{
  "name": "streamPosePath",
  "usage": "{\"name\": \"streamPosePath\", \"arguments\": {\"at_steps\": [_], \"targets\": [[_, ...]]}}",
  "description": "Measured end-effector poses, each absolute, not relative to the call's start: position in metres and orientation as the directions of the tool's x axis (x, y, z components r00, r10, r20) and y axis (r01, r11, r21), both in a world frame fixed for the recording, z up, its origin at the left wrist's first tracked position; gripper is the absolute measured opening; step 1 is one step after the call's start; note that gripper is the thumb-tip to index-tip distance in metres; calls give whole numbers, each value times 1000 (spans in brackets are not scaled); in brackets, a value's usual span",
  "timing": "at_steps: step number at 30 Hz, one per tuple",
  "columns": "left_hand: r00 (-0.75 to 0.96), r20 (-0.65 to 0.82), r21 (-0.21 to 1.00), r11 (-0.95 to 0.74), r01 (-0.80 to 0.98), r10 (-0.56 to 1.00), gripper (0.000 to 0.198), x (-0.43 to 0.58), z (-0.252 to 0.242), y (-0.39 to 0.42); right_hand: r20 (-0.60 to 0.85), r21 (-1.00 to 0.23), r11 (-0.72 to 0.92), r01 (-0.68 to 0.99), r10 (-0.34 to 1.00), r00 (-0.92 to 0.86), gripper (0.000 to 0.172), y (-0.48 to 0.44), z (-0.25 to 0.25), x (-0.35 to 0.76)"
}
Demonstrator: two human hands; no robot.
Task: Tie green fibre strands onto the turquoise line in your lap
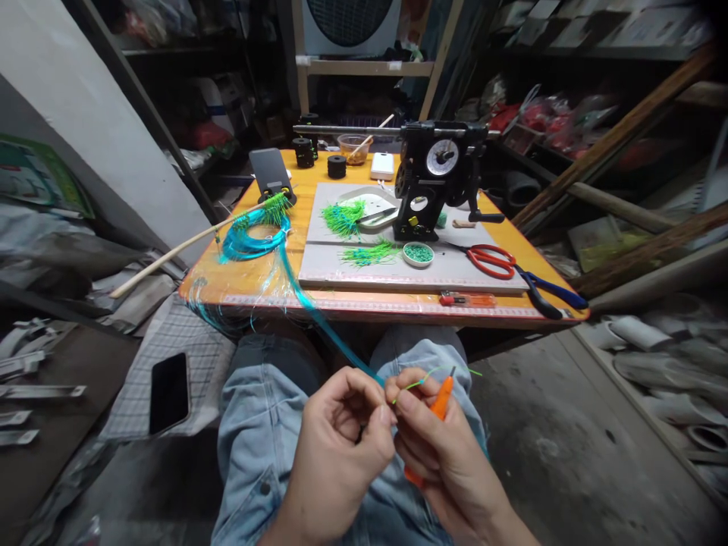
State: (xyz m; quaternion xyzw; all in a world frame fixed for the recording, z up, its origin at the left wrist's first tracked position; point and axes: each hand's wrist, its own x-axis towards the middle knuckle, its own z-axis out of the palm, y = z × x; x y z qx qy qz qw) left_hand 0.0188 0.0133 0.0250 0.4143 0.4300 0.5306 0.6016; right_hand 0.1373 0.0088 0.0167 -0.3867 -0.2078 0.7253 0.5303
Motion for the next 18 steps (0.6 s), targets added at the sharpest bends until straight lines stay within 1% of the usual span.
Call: {"name": "streamPosePath", "arguments": {"at_steps": [7, 10, 18], "targets": [[100, -109, 954, 132, -270, 989, 14, 16, 26, 12, -356, -702, -349, -621, 927, -118, 30, 7, 17, 136], [106, -112, 953, 137, -269, 988, 14, 16, 26, 12, -351, -706, -356, -613, 927, -134, 31, 7, 15, 136], [103, -116, 951, 140, -277, 988, 14, 16, 26, 14, -391, -724, -369, -584, 916, -93, 35, 6, 23, 133]]}}
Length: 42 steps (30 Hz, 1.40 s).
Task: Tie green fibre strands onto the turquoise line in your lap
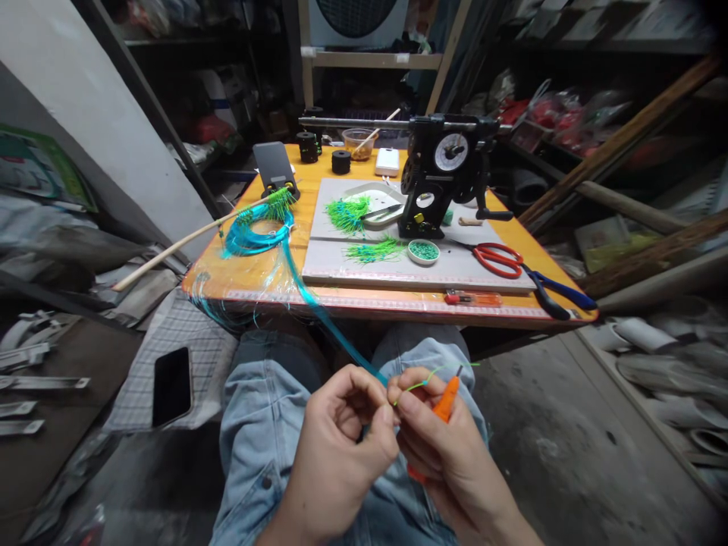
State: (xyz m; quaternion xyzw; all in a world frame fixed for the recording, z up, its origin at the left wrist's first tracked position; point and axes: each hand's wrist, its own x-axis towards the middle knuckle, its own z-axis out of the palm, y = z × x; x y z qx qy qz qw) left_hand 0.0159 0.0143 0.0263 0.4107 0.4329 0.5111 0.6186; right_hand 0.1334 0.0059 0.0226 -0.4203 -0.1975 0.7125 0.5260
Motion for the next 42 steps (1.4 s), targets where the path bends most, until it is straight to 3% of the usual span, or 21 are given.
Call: {"name": "streamPosePath", "arguments": {"at_steps": [7, 14, 17, 19, 22, 25, 27, 30, 33, 35, 39, 42], "targets": [[108, -121, 955, 145, -259, 987, 14, 16, 29, 14, -311, -733, -342, -588, 937, -157, 28, 8, 12, 138], [117, -144, 948, 171, -268, 983, 14, 15, 26, 12, -349, -787, -329, -522, 935, -62, 30, 5, 19, 137], [97, -111, 964, 131, -232, 989, 11, 13, 22, 10, -281, -851, -252, -462, 960, -6, 27, 6, 14, 140], [63, -30, 988, 39, -149, 998, 10, 11, 20, 9, -196, -909, -155, -386, 978, 69, 22, 8, 7, 144], [8, 207, 978, -207, 36, 978, 12, 7, 17, 9, -75, -960, -28, -280, 984, 160, 18, 10, 0, 148], [28, 446, 874, -443, 200, 894, 21, 1, 14, 11, -89, -950, -59, -308, 992, 84, 23, 10, -1, 150], [65, 496, 819, -491, 296, 866, 31, -2, 12, 11, -137, -927, -122, -354, 990, 19, 26, 10, 0, 150], [49, 315, 888, -312, 338, 948, 49, -3, 9, 7, -163, -920, -144, -364, 986, 21, 29, 11, 1, 149], [-53, 89, 976, -76, 206, 995, 32, 1, 8, 3, -167, -935, -131, -330, 982, 83, 29, 11, 1, 147], [-101, 53, 992, -41, 123, 993, 14, 4, 9, 3, -158, -944, -120, -309, 982, 100, 29, 10, 1, 145], [-121, 83, 993, -72, 93, 989, 14, 5, 13, 4, -150, -946, -123, -300, 986, 70, 30, 7, 1, 142], [-147, 14, 998, -3, 69, 989, 10, 5, 14, 4, -148, -943, -111, -314, 984, 96, 29, 8, 2, 140]]}}
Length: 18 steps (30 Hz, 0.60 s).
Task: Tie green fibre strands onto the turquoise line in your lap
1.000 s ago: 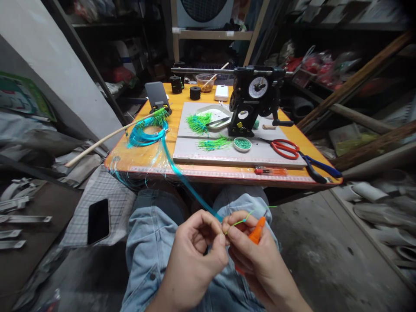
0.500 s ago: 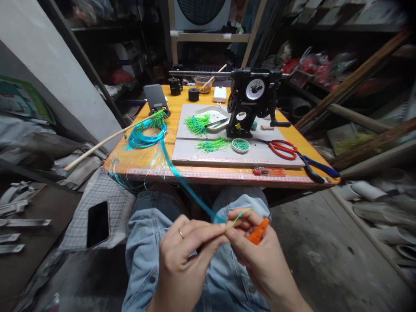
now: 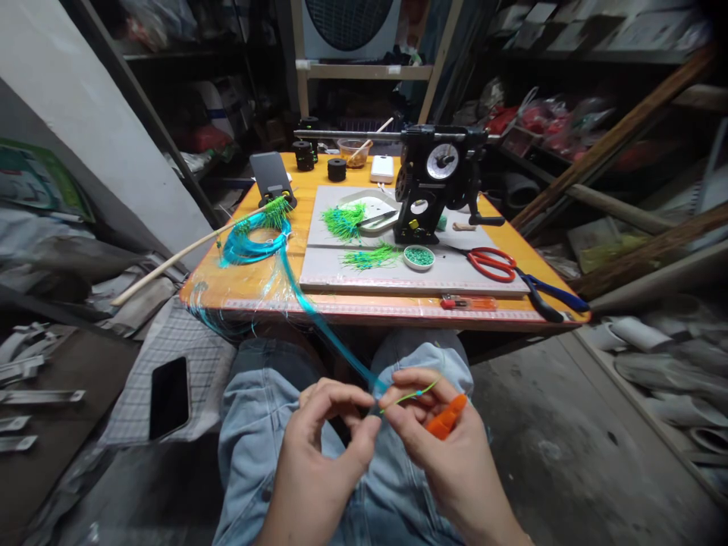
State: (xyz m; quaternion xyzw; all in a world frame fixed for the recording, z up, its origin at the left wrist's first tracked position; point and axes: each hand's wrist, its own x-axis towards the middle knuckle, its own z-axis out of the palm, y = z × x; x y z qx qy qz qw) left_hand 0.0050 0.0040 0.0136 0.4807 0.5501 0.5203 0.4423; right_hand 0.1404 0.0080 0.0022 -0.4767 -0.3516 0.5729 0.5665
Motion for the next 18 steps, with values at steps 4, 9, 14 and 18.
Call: {"name": "streamPosePath", "arguments": {"at_steps": [4, 9, 14, 18], "targets": [[-167, -68, 997, 73, 25, 984, 10, 6, 13, 3, -127, -953, -88, -291, 985, 119, 28, 9, 5, 139], [-145, 9, 999, -3, 41, 989, 8, 6, 15, 5, -147, -947, -104, -303, 982, 123, 28, 9, 8, 136], [-173, -105, 994, 106, -2, 979, 12, 5, 12, 5, -130, -955, -80, -286, 979, 159, 29, 10, 10, 135], [-152, -8, 1000, 10, 17, 988, 10, 5, 11, 4, -136, -951, -88, -298, 980, 146, 29, 9, 12, 131]]}}
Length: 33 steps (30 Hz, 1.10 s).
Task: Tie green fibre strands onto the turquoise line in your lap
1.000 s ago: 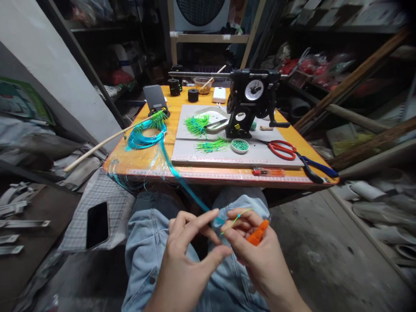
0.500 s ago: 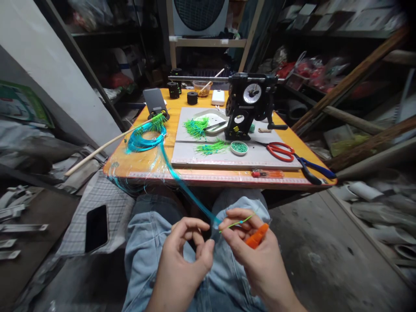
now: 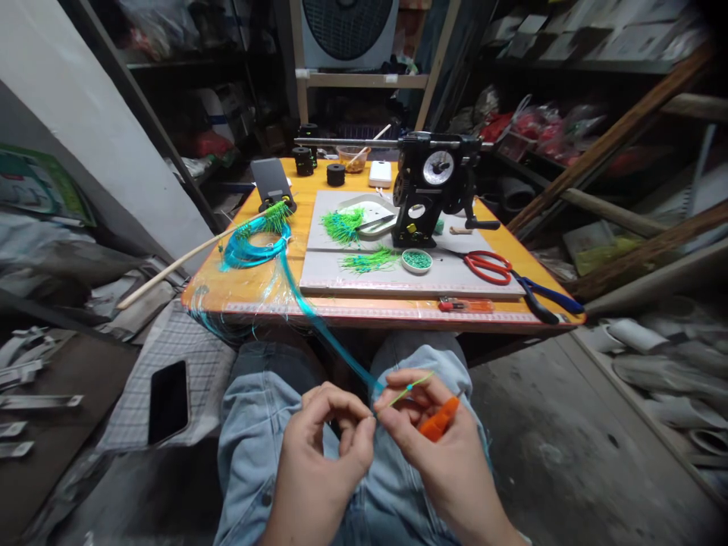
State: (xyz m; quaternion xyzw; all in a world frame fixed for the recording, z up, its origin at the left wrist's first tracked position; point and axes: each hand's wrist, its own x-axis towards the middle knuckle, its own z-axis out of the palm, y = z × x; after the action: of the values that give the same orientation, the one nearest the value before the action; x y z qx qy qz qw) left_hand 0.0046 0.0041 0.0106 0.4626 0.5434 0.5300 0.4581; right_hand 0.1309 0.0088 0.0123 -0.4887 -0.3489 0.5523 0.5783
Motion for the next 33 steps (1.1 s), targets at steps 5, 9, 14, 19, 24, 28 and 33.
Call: {"name": "streamPosePath", "arguments": {"at_steps": [5, 9, 14, 19, 24, 28, 33], "targets": [[-207, -54, 997, 65, 49, 977, 16, 5, 8, 3, -147, -955, -85, -286, 968, 204, 28, 10, 14, 132], [-218, -13, 996, 32, 83, 976, 12, 6, 9, 3, -152, -951, -94, -296, 972, 177, 29, 11, 16, 132], [-210, 4, 997, 12, 71, 978, 23, 3, 12, 3, -136, -956, -82, -283, 975, 177, 29, 12, 16, 133], [-134, 114, 981, -89, 175, 984, 35, -10, 14, 6, -94, -968, -51, -247, 982, 162, 30, 13, 8, 141], [-75, 207, 938, -177, 299, 975, 15, -11, 14, 8, -59, -976, -30, -216, 990, 131, 26, 13, 7, 142], [-180, 104, 986, -78, 146, 978, 42, -7, 12, 5, -55, -980, -26, -195, 988, 144, 26, 13, 9, 143], [-72, 229, 935, -199, 292, 971, 44, -15, 19, 2, -67, -981, -35, -192, 984, 164, 26, 13, 11, 147]]}}
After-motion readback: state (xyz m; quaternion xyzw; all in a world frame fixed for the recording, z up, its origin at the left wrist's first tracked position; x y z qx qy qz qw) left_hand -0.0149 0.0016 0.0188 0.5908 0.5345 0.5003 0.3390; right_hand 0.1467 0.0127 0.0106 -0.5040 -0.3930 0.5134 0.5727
